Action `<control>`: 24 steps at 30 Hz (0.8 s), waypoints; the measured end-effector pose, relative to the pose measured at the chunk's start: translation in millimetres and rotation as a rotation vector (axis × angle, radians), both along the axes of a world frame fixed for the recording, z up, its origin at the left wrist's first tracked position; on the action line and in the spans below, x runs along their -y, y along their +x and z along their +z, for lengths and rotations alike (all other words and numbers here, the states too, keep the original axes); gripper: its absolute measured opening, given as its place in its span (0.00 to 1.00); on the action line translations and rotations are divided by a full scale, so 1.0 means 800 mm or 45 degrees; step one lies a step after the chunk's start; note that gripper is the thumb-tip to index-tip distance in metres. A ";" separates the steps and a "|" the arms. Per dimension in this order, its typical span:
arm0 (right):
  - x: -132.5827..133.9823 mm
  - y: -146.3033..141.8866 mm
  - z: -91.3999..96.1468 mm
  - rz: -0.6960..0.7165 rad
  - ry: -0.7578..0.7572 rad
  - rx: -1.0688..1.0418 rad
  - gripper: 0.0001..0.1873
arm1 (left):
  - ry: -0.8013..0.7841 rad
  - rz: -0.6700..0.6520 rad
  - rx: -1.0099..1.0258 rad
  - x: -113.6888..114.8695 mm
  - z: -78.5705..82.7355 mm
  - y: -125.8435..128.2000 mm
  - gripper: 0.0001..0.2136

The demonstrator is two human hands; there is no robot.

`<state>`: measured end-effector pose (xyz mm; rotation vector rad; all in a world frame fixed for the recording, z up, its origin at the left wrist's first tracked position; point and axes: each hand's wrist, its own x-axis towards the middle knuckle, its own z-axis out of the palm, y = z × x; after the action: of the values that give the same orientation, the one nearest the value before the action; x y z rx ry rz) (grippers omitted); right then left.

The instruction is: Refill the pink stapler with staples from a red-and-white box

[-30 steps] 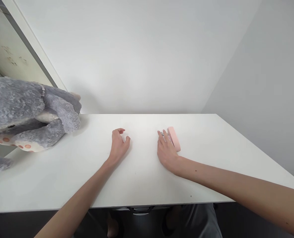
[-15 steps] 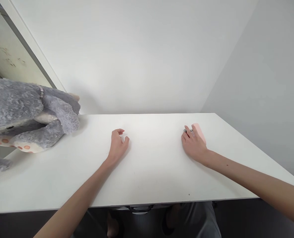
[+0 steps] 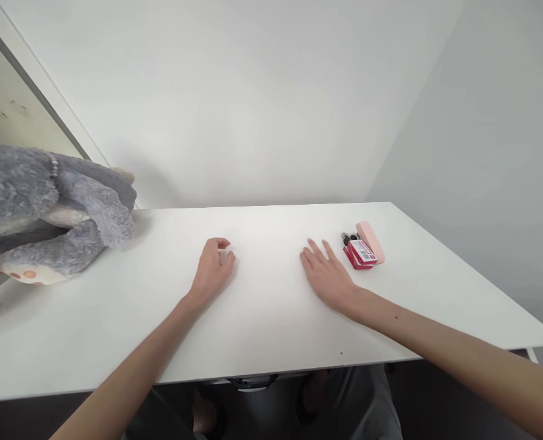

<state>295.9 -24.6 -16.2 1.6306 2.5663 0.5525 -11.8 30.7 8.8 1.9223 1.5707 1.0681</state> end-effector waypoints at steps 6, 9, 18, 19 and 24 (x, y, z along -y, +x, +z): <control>-0.038 -0.064 -0.002 -0.099 -0.295 -0.582 0.32 | -0.010 -0.064 -0.050 0.003 0.000 0.002 0.06; -0.062 -0.094 -0.002 -0.114 -0.313 -0.712 0.34 | -0.010 -0.095 -0.057 0.000 -0.003 0.002 0.05; -0.104 -0.122 0.001 -0.040 -0.321 -0.805 0.34 | -0.141 -0.195 -0.093 0.003 0.006 0.011 0.08; -0.104 -0.122 0.000 -0.037 -0.321 -0.809 0.34 | -0.162 -0.201 -0.081 0.001 0.007 0.011 0.07; -0.103 -0.122 -0.002 -0.032 -0.333 -0.808 0.33 | -0.296 -0.208 0.071 -0.008 0.015 0.006 0.11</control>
<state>198.1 58.1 -18.2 1.9676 2.8372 -0.3608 -7.3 36.9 20.4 1.8119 1.4122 0.8255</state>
